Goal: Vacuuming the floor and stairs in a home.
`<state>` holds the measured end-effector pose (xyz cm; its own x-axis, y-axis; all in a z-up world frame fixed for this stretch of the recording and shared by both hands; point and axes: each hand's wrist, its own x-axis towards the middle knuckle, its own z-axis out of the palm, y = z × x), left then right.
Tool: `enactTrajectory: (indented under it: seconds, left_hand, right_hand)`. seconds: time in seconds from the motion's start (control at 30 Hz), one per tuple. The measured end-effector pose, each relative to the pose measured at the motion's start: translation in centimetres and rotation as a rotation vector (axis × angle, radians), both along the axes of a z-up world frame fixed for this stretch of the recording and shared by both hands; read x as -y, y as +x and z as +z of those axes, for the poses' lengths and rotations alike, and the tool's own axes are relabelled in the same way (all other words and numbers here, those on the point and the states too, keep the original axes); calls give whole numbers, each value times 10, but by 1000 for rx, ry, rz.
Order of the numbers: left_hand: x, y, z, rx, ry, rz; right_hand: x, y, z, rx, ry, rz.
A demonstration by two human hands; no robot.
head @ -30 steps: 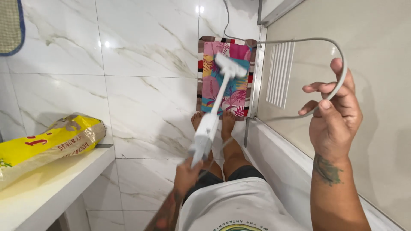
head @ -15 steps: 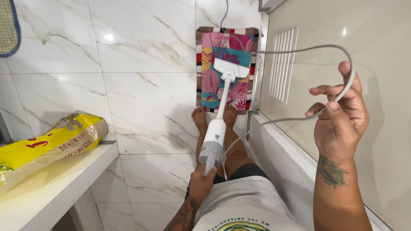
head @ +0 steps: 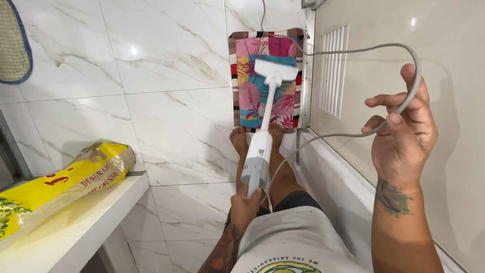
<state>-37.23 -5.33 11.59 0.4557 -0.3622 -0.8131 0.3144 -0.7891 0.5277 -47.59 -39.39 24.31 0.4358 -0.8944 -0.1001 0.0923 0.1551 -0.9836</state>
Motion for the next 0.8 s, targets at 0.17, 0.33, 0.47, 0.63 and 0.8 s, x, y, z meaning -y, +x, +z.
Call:
enactTrajectory:
  seconds: [0.17,0.33,0.47,0.63,0.8]
  left_hand:
    - [54,31,-46,260,-173,-131]
    - [87,50,-74,361,-201,-159]
    - [123,73,-49,906,-412,-239]
    - [94,130,-21,24,-206,-104]
    - [114,203,72,153,-66,-347]
  right_hand:
    - [1,-2,2,-25,-18,1]
    - [6,11,2,16,13,-11]
    - [10,22,8,95,78,-21]
    - [23,20,24,-27,-61,31]
    - [25,19,35,-35,-9,-59]
